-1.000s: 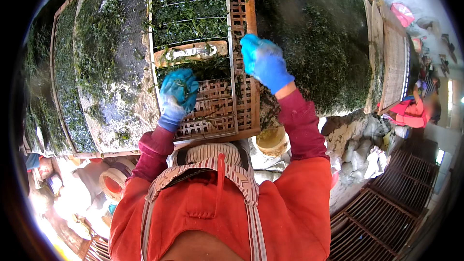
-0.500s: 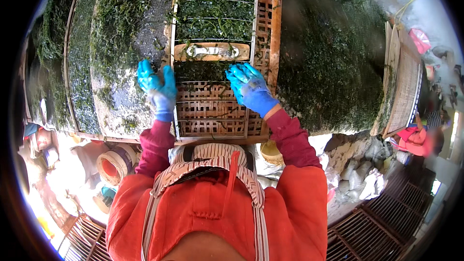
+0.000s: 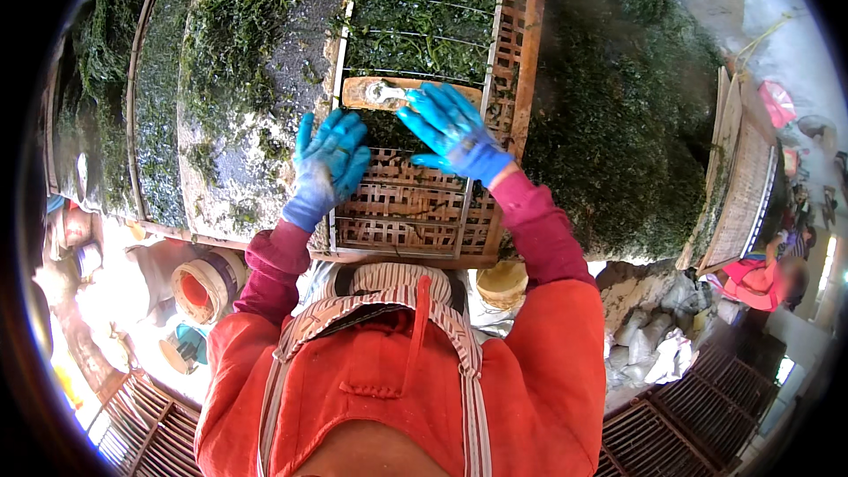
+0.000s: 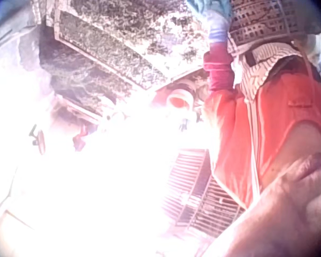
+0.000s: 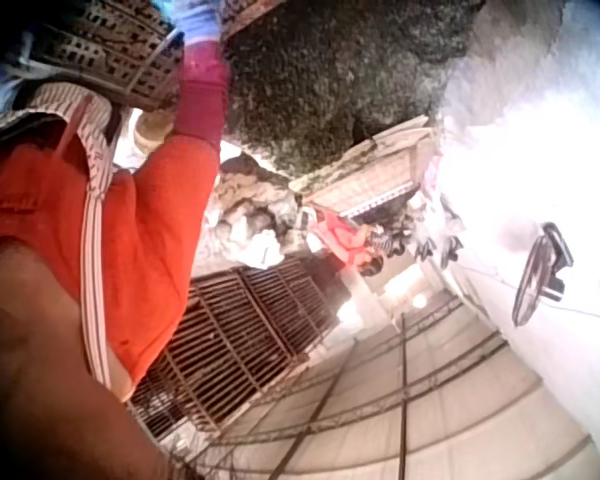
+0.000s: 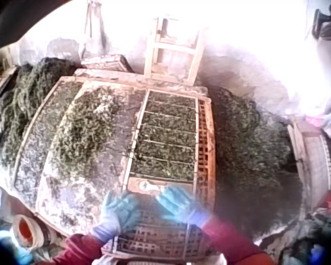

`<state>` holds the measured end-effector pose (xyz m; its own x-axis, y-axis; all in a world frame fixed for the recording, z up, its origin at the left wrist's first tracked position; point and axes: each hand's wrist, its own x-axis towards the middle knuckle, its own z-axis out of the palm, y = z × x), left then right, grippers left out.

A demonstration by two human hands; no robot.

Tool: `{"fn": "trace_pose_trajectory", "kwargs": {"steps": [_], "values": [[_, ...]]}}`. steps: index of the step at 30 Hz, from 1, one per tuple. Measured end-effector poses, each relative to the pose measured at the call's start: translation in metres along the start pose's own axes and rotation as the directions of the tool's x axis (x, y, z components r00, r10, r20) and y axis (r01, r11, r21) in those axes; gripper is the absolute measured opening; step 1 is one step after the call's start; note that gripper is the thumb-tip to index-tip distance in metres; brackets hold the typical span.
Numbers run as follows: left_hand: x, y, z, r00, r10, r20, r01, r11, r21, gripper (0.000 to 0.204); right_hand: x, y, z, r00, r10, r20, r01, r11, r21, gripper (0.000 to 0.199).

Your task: The person distributes greenery onto wooden frames and sorts clumps of leaves containing silkworm larvae by hand.

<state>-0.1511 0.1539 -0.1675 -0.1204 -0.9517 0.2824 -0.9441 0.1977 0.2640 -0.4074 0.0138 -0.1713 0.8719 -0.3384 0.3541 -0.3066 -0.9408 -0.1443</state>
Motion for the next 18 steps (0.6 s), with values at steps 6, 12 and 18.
{"fn": "trace_pose_trajectory", "kwargs": {"steps": [6, 12, 18], "values": [[0.016, 0.033, 0.002, 0.994, 0.098, -0.054, -0.104, 0.988, -0.11, 0.058, 0.043, -0.018, 0.012, 0.957, 0.191, -0.216, -0.179, 0.981, 0.077, 0.07], [0.013, 0.033, 0.031, 0.99, 0.099, 0.102, -0.094, 0.994, -0.053, 0.06, -0.028, -0.043, 0.023, 0.992, 0.123, -0.024, -0.125, 0.99, -0.069, 0.048], [0.012, 0.024, -0.003, 0.995, 0.06, -0.079, -0.065, 0.996, -0.056, 0.048, -0.032, -0.056, 0.005, 0.973, 0.22, -0.066, -0.216, 0.974, 0.067, 0.045]]}}
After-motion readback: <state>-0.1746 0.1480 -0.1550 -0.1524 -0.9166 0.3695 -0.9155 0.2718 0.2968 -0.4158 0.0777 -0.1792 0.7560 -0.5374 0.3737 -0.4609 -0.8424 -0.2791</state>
